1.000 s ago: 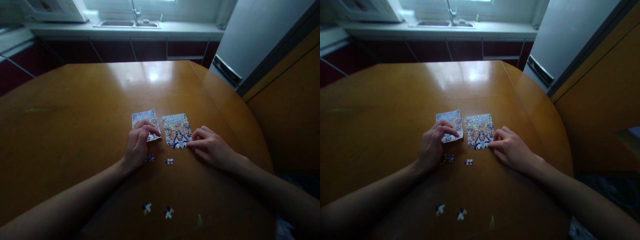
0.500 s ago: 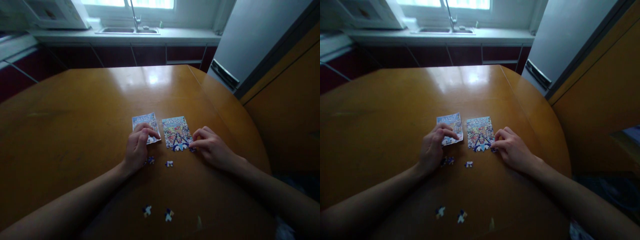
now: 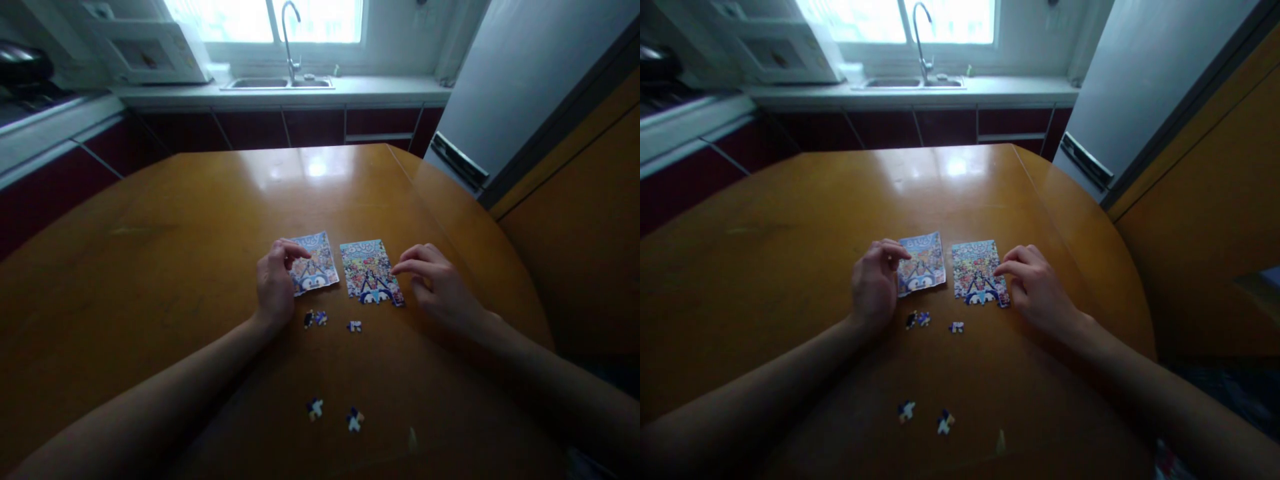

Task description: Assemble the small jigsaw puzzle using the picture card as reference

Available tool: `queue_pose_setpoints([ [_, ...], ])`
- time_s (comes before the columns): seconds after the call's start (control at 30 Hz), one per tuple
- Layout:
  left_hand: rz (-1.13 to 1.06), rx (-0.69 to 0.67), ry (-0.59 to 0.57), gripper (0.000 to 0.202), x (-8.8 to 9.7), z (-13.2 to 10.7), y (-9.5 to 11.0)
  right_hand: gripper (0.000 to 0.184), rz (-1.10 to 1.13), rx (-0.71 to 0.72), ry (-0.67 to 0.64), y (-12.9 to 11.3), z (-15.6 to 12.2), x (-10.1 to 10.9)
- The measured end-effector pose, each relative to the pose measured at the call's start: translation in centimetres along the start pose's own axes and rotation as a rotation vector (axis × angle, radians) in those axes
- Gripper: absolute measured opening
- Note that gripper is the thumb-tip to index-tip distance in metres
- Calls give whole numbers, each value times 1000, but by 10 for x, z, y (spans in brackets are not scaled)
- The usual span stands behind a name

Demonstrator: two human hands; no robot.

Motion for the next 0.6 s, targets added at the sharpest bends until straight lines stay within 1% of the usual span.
queue_pose_setpoints([
  [0.07, -9, -3, 78, 45, 14, 6, -4, 32, 25, -23, 29, -3, 9, 7],
  [0.13, -28, 20, 148, 44, 27, 10, -13, 28, 55, -49, 68, -5, 20, 13],
  [0.23, -80, 102, 217, 46, 38, 15, -32, 24, 91, -82, 124, -5, 34, 15],
  [0.33, -119, 167, 257, 50, 41, 16, -48, 21, 127, -85, 142, -1, 40, 7],
  [0.4, -129, 188, 257, 51, 39, 16, -54, 20, 139, -89, 128, 6, 41, -1],
  [0.5, -131, 197, 238, 51, 36, 16, -57, 18, 154, -120, 89, 23, 38, -11],
  [0.6, -122, 192, 219, 52, 34, 16, -56, 18, 172, -148, 76, 37, 36, -15],
])
Point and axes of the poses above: each hand's wrist, its own z-axis towards the middle knuckle, its own x-axis out of the back of the hand, y = z × x, the point moved 9 cm from there along z, towards the middle knuckle, and after that the axes turned 15 degrees about -y, right-handed, at the moved point
